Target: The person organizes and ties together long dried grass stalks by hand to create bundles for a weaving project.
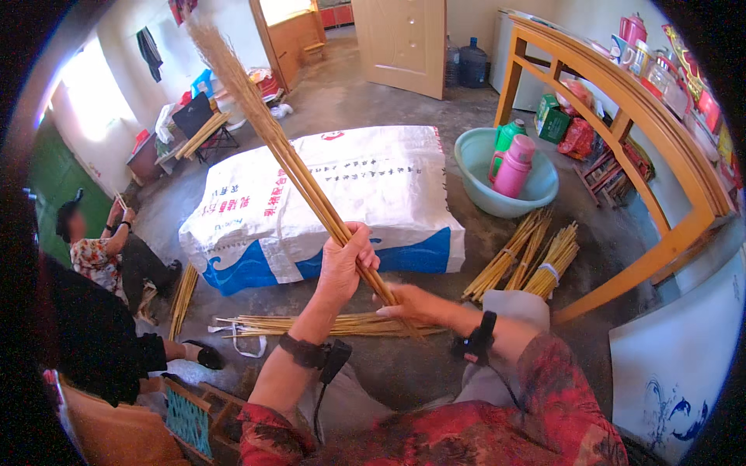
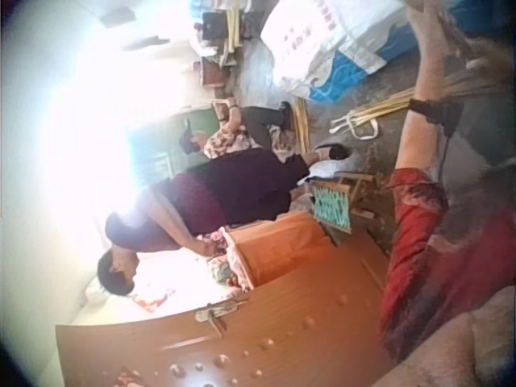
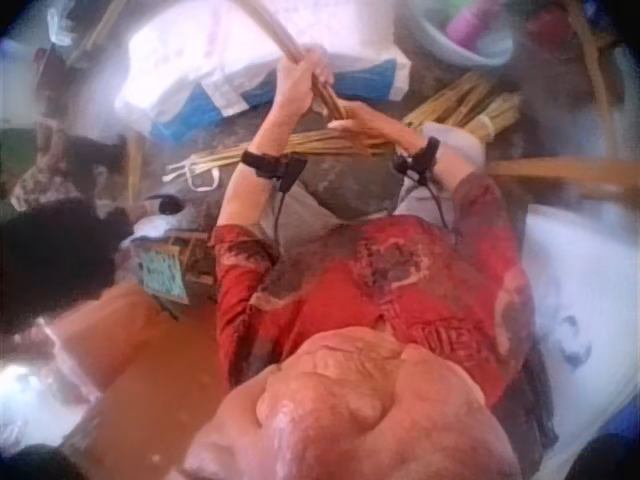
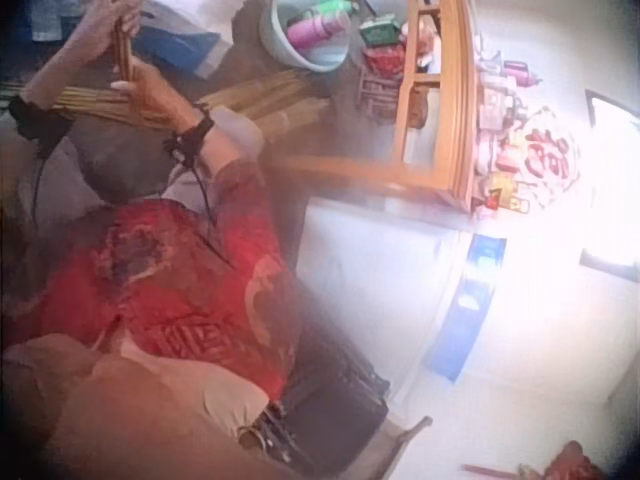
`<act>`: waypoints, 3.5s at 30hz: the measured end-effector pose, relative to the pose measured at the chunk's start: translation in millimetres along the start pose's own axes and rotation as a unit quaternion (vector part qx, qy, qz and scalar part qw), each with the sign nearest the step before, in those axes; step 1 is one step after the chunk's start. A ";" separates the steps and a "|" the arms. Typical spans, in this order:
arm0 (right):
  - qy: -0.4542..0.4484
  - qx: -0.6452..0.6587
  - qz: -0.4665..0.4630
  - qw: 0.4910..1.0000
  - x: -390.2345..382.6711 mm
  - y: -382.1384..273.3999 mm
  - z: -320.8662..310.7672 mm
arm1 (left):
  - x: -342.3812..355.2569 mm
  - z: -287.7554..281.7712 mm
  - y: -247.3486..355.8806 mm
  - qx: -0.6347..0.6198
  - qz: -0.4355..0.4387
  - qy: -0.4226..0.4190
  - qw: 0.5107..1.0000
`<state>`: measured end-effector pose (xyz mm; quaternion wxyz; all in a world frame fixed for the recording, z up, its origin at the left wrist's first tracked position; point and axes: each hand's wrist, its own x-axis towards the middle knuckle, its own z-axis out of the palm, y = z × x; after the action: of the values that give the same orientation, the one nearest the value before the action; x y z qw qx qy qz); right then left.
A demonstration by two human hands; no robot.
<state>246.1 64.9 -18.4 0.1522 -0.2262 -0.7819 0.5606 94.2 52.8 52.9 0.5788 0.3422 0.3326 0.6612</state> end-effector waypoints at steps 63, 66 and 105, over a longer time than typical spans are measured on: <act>0.239 -0.001 -0.052 0.970 63.8 4.9 -81.7 | 36.3 -20.9 -68.0 0.399 0.085 0.023 0.913; 0.239 -0.057 -0.020 0.969 60.8 12.3 -87.4 | 36.5 -30.8 -77.7 0.378 0.070 0.026 0.923; 0.161 0.037 0.009 0.986 64.2 -21.9 -63.2 | 13.1 -19.2 -85.9 0.387 0.016 0.020 0.922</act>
<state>218.4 143.8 21.9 0.2793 -0.3151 -0.7237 0.5468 123.0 74.3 -28.5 0.3837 0.5317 0.5685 0.4968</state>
